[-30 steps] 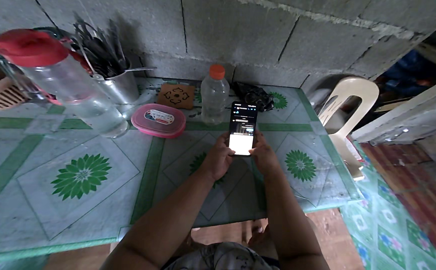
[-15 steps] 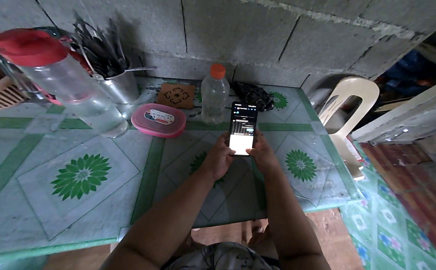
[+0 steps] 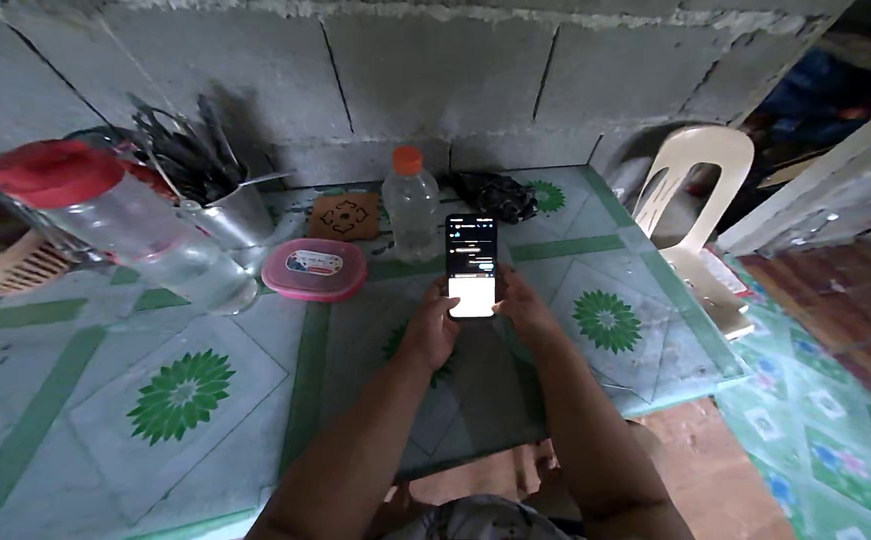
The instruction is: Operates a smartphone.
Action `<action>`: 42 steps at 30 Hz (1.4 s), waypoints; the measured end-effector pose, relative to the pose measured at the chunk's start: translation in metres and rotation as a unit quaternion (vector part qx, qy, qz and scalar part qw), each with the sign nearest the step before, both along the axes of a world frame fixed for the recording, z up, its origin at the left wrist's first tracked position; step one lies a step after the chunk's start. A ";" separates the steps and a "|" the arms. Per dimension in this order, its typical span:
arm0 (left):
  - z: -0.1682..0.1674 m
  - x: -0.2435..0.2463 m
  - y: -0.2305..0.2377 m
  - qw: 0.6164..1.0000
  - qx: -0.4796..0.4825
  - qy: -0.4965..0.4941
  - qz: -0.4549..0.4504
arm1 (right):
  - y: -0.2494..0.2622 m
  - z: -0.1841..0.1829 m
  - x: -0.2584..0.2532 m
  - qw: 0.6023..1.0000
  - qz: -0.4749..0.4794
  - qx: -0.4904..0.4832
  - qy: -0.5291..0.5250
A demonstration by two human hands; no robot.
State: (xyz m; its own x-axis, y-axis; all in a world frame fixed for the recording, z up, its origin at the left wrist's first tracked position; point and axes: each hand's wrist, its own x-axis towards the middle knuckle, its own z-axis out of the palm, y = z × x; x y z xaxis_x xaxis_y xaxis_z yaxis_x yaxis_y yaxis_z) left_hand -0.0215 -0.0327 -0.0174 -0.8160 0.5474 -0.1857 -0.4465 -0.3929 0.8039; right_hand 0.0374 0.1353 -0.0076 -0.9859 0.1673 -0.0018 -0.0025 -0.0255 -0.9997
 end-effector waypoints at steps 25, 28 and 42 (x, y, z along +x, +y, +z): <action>-0.005 -0.001 0.000 1.000 0.019 0.011 -0.010 | 0.001 -0.006 0.000 1.000 -0.005 -0.004 0.002; -0.002 0.000 0.000 1.000 0.020 0.005 -0.008 | 0.002 -0.007 -0.001 1.000 -0.008 -0.009 0.005; -0.002 0.001 0.000 1.000 0.022 0.010 -0.010 | -0.005 0.000 0.002 1.000 -0.007 0.017 -0.012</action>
State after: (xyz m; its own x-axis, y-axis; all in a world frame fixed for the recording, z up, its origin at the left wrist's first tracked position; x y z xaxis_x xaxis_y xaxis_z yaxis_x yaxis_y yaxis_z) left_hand -0.0205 -0.0327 -0.0193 -0.8078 0.5715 -0.1444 -0.4387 -0.4192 0.7949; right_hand 0.0391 0.1307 -0.0073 -0.9831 0.1818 -0.0190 0.0208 0.0082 -0.9998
